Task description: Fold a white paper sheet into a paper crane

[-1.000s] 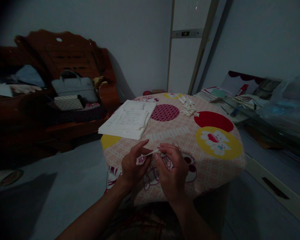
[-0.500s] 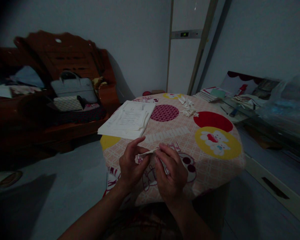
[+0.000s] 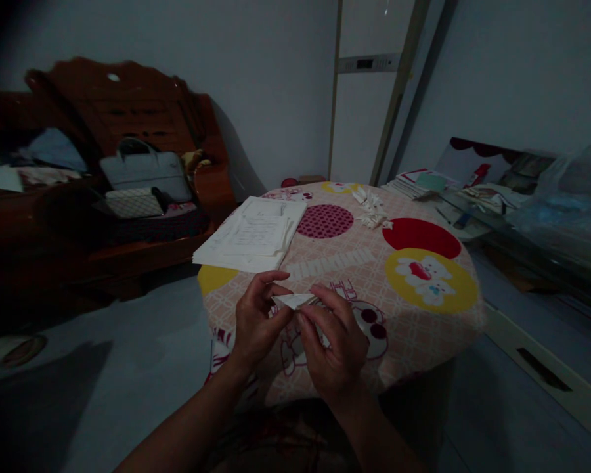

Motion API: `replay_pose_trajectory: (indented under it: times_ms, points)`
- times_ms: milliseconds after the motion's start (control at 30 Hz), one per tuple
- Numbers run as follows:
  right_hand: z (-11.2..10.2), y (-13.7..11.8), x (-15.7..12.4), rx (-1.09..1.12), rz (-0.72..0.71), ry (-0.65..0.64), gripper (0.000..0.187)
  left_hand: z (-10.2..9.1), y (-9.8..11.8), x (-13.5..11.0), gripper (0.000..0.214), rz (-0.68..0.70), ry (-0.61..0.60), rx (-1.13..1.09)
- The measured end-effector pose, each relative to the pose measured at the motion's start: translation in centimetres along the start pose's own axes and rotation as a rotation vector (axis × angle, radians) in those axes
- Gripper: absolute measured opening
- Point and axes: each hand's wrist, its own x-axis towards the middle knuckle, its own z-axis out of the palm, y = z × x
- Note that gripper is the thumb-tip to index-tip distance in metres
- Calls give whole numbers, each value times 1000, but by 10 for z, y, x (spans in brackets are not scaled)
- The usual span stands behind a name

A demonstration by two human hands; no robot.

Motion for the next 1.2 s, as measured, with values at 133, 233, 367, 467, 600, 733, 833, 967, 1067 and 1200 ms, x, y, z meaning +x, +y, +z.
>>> replay_pose_trajectory:
  times_ms: [133,233,367,467,600,733,833,967,1067,1200]
  points:
    - [-1,0,7,7,6,-39,15,-3,-2,1,44,10,-52,77]
    - [-2,1,11,47,37,-88,13,-6,-3,0,43,69,-79,160]
    - [-2,1,13,88,76,-126,11,-9,-4,-1,45,137,-101,260]
    - [-3,2,14,93,81,-135,11,-11,-5,-2,46,169,-110,285]
    - [-4,3,17,96,77,-121,14,-14,-7,-4,46,188,-145,239]
    - [-6,4,18,152,143,-92,18,-15,-11,-7,39,259,-162,157]
    - [-7,7,18,224,197,-86,19,-16,-13,-8,34,325,-165,171]
    - [-7,11,16,334,289,-100,19,-17,-16,-9,38,415,-152,225]
    - [-6,14,13,411,359,-107,19,-18,-17,-8,39,443,-147,244]
    - [-5,16,11,460,416,-110,20,-19,-19,-7,34,423,-173,240]
